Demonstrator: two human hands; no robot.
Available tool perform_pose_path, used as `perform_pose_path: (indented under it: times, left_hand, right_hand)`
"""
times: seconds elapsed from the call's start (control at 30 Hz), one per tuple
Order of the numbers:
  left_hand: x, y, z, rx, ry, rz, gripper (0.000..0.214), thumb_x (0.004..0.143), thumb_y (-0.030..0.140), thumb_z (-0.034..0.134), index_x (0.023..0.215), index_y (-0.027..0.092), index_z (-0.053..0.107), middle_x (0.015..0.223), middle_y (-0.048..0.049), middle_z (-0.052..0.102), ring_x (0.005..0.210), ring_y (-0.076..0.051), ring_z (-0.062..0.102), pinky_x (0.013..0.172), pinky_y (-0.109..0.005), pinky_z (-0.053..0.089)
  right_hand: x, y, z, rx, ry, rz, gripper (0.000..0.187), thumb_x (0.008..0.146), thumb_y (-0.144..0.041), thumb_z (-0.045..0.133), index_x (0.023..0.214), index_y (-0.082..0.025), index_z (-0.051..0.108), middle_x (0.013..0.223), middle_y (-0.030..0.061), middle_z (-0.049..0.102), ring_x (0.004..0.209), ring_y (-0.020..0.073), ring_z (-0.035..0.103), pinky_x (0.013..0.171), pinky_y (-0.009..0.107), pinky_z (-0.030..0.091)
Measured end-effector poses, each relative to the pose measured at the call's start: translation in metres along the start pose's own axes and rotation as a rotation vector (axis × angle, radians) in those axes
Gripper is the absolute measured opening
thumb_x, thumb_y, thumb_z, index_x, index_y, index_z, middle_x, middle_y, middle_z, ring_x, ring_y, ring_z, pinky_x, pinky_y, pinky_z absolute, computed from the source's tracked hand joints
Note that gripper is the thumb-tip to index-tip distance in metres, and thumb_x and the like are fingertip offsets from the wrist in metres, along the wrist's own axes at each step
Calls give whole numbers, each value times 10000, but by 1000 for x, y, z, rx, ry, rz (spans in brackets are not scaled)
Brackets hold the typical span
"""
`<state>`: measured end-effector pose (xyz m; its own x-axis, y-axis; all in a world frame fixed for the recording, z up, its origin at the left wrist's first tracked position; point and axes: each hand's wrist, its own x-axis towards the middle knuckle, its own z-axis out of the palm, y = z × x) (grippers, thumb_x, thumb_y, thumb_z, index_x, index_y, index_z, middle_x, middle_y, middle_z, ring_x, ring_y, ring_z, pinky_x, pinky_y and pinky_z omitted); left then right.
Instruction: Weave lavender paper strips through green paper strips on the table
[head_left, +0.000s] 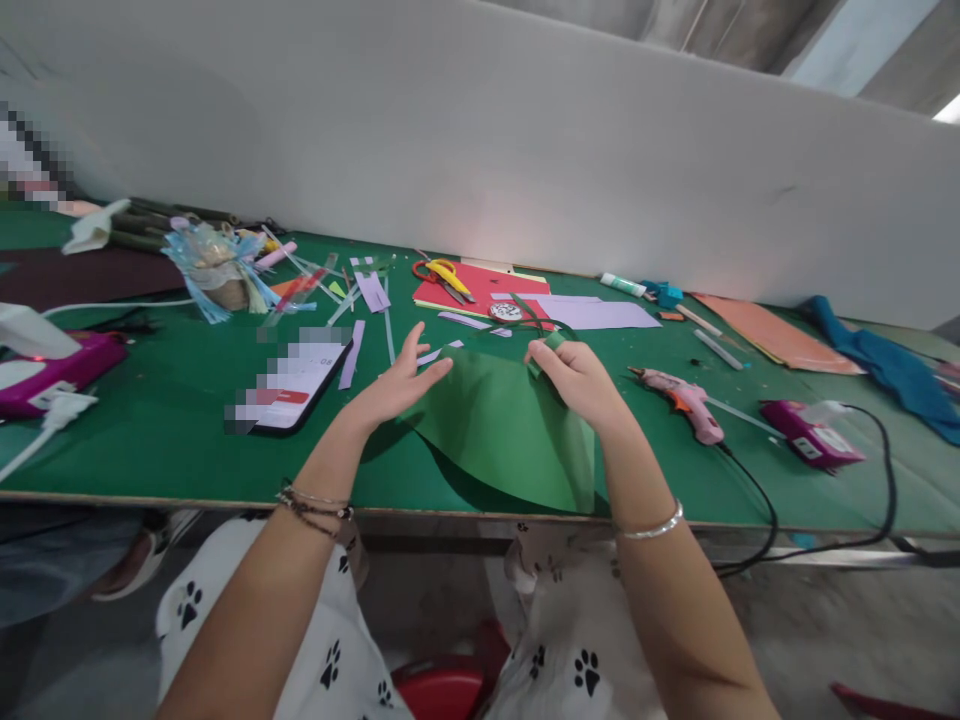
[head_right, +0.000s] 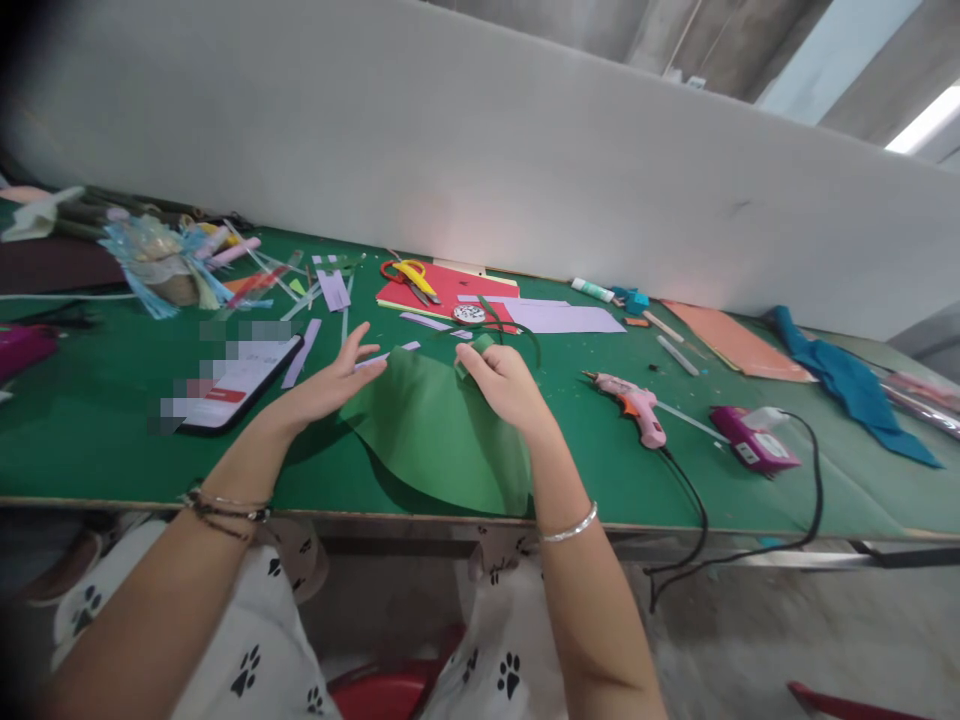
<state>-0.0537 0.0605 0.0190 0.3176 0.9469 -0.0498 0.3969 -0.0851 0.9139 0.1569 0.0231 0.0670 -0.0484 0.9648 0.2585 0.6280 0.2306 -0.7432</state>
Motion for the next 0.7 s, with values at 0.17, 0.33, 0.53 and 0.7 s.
perform_pose_path:
  times: [0.17,0.33,0.53,0.7]
  left_hand:
    - [-1,1,-1,-51,-21,-111,838,752,675,340,1423,260,57,1400,-109,368,1287,-270,325,1016,-411,278]
    - [-3,3,-3,7,-53,-98,914,652,576,581,1405,230,193,1215,-133,568,1196,-282,455,945,-396,374]
    - [-1,3,-8,-204,80,-80,598,554,418,691,1092,179,589,1037,-80,667,943,-236,622,784,-303,486]
    - [-1,5,-10,-438,196,-70,309,562,373,673,802,180,647,803,-12,707,684,-165,643,604,-239,505]
  right_hand:
    - [-4,-7,-1,97,-6,-66,481,739,-584,405,509,-169,480,428,-75,168,382,47,178,386,239,143]
    - [-4,-8,-2,131,17,-83,490,738,-605,410,541,-167,508,433,-74,171,384,52,173,380,238,135]
    - [-6,-5,-6,94,27,-108,460,783,-566,383,589,-172,520,445,-61,233,408,68,245,404,230,205]
    - [-9,-4,-6,47,-133,-173,368,826,-467,364,696,-167,532,595,-8,465,548,97,400,520,235,318]
